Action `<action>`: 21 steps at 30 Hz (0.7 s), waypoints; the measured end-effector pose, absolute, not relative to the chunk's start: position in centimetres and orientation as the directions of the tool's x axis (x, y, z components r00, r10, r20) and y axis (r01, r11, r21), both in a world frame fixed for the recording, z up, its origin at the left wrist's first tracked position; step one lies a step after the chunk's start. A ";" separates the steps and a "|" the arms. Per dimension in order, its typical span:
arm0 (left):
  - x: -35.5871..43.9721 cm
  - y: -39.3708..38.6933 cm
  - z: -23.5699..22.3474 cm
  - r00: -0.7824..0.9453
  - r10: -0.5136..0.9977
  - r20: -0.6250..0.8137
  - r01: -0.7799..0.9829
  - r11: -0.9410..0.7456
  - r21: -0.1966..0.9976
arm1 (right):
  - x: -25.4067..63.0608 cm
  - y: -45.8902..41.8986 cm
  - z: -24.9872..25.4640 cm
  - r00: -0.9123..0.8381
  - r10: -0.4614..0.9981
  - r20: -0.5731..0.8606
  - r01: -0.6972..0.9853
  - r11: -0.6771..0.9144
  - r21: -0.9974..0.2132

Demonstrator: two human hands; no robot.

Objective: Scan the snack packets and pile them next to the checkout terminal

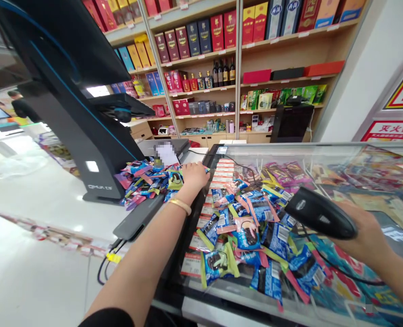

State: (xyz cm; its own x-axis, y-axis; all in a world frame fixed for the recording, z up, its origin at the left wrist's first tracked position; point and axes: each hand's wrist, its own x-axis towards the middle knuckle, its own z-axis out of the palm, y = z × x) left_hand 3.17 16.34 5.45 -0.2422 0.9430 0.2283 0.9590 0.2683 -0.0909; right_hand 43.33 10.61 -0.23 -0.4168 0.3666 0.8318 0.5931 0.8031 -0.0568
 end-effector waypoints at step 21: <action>3.2 16.0 4.4 -0.120 0.870 0.479 0.984 0.041 0.172 | 42.9 9.9 0.2 -0.357 0.474 0.805 0.602 0.776 -0.190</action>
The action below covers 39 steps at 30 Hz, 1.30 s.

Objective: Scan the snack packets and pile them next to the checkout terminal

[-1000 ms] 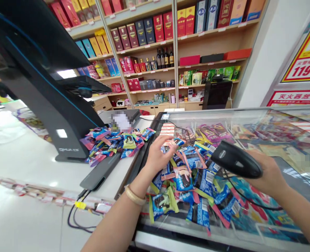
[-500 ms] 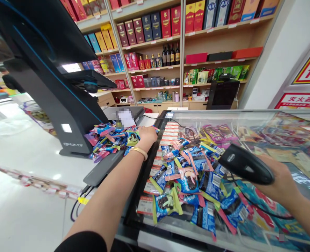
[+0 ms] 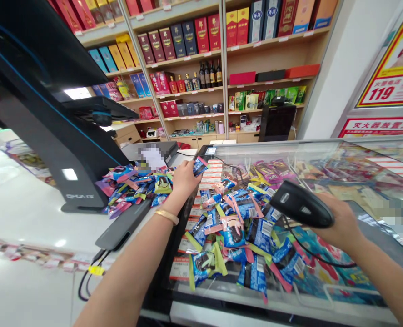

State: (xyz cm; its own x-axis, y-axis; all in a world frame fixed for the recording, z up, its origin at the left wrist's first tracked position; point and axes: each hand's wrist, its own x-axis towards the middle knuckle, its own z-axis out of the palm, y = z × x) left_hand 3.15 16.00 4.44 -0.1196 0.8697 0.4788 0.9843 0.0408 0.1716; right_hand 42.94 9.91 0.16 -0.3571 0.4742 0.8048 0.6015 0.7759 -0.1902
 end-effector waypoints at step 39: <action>11.1 7.6 2.1 0.030 0.662 0.749 0.807 -0.458 0.372 | 40.5 7.2 2.3 -0.441 0.512 0.737 0.505 0.821 -0.267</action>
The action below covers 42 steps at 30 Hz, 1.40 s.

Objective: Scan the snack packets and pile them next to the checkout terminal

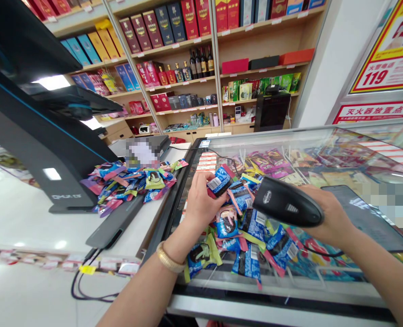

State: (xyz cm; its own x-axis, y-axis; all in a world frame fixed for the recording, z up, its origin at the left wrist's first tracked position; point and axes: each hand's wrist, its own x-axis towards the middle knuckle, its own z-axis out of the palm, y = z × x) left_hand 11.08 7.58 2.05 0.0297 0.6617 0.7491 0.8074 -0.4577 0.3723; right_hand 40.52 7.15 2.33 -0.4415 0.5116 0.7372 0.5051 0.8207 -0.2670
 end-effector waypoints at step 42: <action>-0.7 11.8 2.0 -0.416 0.721 0.555 0.909 0.347 0.230 | 43.3 9.8 -0.5 -0.362 0.417 0.834 0.651 0.753 -0.094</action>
State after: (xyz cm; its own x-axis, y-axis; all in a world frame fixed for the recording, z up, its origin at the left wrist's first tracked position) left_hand -0.66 11.80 2.00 -0.4156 0.7206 0.5551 0.9092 0.3471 0.2302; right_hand 43.30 9.80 -0.51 -0.3619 0.4168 0.8338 0.6507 0.7535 -0.0942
